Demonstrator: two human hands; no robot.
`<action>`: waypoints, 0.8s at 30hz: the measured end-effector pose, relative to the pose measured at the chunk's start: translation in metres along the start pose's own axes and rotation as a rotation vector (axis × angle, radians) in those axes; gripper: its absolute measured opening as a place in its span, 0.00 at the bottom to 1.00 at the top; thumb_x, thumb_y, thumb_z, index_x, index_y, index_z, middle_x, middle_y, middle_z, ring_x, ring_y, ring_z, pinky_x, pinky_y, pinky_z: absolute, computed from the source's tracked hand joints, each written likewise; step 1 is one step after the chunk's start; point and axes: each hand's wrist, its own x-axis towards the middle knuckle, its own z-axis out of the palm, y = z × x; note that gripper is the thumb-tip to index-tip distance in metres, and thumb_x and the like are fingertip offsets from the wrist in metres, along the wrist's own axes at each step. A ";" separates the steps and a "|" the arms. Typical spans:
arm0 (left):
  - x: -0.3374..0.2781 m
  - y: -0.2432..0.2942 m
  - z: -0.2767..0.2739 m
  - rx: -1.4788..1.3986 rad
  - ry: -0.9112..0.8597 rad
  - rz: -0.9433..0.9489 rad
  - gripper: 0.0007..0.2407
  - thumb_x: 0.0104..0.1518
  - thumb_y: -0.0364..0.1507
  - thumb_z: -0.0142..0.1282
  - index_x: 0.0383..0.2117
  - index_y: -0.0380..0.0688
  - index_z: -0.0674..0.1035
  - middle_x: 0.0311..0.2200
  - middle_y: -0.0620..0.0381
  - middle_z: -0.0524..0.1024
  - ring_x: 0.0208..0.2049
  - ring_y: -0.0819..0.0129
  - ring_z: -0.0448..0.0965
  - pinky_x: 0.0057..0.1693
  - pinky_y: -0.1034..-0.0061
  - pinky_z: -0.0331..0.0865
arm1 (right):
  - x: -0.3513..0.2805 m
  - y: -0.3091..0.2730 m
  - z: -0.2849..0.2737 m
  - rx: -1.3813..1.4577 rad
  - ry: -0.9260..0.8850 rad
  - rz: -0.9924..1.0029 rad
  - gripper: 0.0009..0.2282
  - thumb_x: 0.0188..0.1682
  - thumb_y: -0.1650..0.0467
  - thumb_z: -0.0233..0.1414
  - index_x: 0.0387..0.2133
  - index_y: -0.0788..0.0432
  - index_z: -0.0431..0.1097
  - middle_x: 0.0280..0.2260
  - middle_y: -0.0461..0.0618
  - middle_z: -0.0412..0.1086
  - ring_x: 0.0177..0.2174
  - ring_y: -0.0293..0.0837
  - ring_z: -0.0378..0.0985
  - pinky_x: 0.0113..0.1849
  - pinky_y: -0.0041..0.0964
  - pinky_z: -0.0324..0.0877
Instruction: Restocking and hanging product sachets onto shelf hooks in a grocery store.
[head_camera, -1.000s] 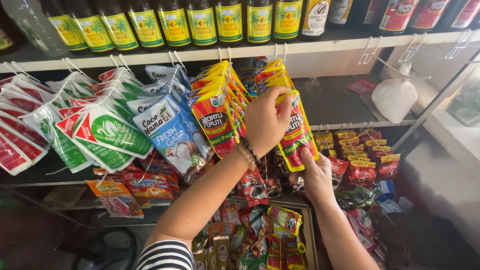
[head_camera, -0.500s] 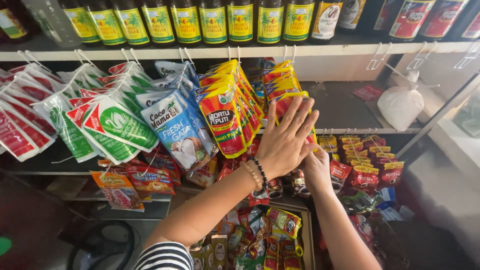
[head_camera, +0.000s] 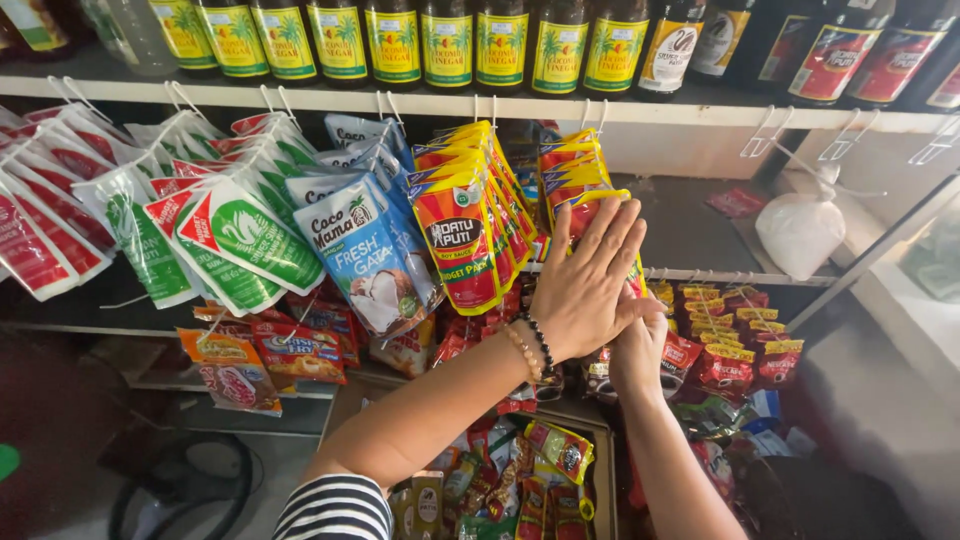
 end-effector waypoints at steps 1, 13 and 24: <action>0.000 0.000 0.001 -0.002 0.002 -0.002 0.39 0.60 0.58 0.37 0.68 0.37 0.64 0.73 0.47 0.53 0.76 0.55 0.44 0.75 0.42 0.33 | 0.002 0.008 -0.008 -0.003 -0.001 0.000 0.12 0.58 0.69 0.48 0.49 0.63 0.69 0.42 0.46 0.74 0.39 0.34 0.77 0.40 0.27 0.73; 0.009 -0.018 0.061 -0.021 -0.066 -0.130 0.39 0.58 0.58 0.40 0.67 0.37 0.63 0.72 0.44 0.51 0.74 0.52 0.44 0.72 0.40 0.29 | 0.031 0.047 -0.016 0.144 0.020 0.085 0.12 0.58 0.72 0.47 0.54 0.60 0.62 0.49 0.51 0.71 0.46 0.41 0.77 0.44 0.34 0.75; -0.006 -0.014 0.058 -0.104 -0.119 -0.138 0.41 0.57 0.60 0.40 0.69 0.38 0.61 0.73 0.44 0.47 0.74 0.52 0.38 0.73 0.40 0.28 | 0.030 0.065 -0.032 0.062 0.031 0.105 0.13 0.56 0.74 0.48 0.52 0.60 0.59 0.50 0.52 0.70 0.47 0.41 0.77 0.45 0.35 0.77</action>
